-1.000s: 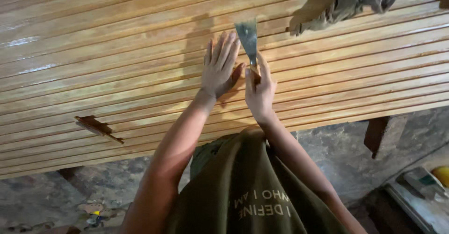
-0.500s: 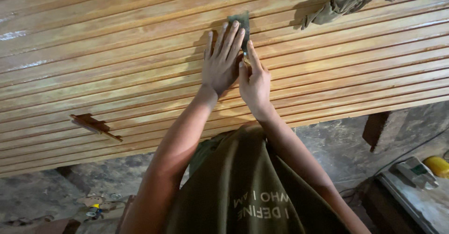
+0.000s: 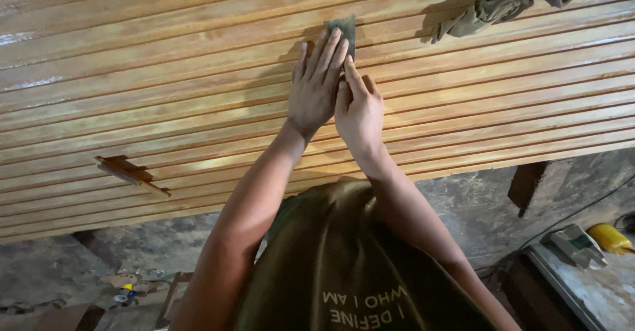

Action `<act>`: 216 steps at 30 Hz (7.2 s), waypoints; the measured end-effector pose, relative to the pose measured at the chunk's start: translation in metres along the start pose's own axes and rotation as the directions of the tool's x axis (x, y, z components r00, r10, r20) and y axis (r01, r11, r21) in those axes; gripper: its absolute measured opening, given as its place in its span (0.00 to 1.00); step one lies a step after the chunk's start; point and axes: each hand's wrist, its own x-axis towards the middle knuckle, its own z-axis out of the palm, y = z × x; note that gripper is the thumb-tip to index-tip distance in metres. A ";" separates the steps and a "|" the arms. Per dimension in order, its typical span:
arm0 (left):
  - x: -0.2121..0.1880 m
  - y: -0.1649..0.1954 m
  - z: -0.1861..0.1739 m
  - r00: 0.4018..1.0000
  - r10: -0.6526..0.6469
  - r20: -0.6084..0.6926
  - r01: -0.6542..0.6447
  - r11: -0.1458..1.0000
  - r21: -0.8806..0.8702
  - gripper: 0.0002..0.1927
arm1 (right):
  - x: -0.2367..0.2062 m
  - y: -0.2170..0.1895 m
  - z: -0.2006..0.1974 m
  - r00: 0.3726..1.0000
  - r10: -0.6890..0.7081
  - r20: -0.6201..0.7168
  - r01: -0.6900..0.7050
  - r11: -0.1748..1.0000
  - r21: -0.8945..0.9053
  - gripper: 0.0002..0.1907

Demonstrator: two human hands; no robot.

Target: The person sands a wooden slatted surface using a sanding block and a putty knife, then wipes the surface with a cloth. The person alternates between sanding and wiping, moving across different sections of the surface.

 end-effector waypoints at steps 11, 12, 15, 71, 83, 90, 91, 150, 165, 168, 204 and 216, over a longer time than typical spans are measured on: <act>0.000 0.000 0.002 0.999 0.013 -0.035 -0.014 1.000 -0.026 0.28 | 0.003 -0.006 -0.007 1.000 0.015 0.027 -0.015 1.000 -0.006 0.20; 0.000 0.000 0.002 1.000 0.004 -0.022 -0.004 1.000 -0.014 0.28 | 0.003 -0.007 -0.008 0.999 0.032 0.041 -0.032 0.999 -0.015 0.20; 0.000 0.000 0.002 0.999 0.008 -0.041 -0.009 1.000 -0.014 0.27 | 0.005 -0.007 -0.009 1.000 0.004 0.030 -0.004 1.000 -0.005 0.19; 0.002 -0.003 0.001 0.999 -0.014 -0.048 0.009 0.995 -0.099 0.30 | 0.020 -0.018 -0.018 0.997 0.019 0.078 -0.016 0.999 -0.036 0.20; 0.002 -0.002 -0.001 0.999 0.032 -0.007 -0.032 0.999 -0.019 0.32 | 0.019 -0.014 -0.021 0.998 0.037 0.057 -0.036 0.999 -0.017 0.19; 0.003 0.000 -0.004 0.999 0.039 0.022 -0.038 0.998 -0.050 0.34 | 0.021 -0.014 -0.022 0.995 0.078 0.067 -0.076 0.997 -0.030 0.20; 0.003 0.000 -0.004 0.998 0.043 0.035 -0.042 0.998 -0.042 0.34 | 0.020 -0.014 -0.023 0.995 0.079 0.056 -0.078 0.997 -0.013 0.20; 0.014 0.013 -0.010 0.991 -0.003 0.134 0.007 0.999 -0.031 0.30 | 0.027 0.005 -0.035 0.999 0.015 0.032 -0.013 0.998 -0.058 0.18; 0.014 0.015 -0.009 0.997 0.016 0.082 -0.009 0.996 -0.089 0.29 | 0.028 0.007 -0.039 0.997 0.048 0.054 -0.046 0.998 -0.041 0.19; 0.014 0.015 -0.008 0.995 0.023 0.096 -0.015 0.996 -0.088 0.30 | 0.028 0.007 -0.040 0.996 0.072 0.060 -0.068 0.996 -0.058 0.18; 0.015 0.016 0.001 1.000 0.015 0.027 -0.013 0.996 -0.088 0.31 | 0.036 0.005 -0.045 0.996 0.038 0.086 -0.032 0.997 -0.065 0.18; 0.015 0.015 0.001 0.999 0.002 0.034 0.002 0.994 -0.106 0.30 | 0.035 0.008 -0.044 0.996 -0.054 0.072 0.059 0.996 -0.066 0.18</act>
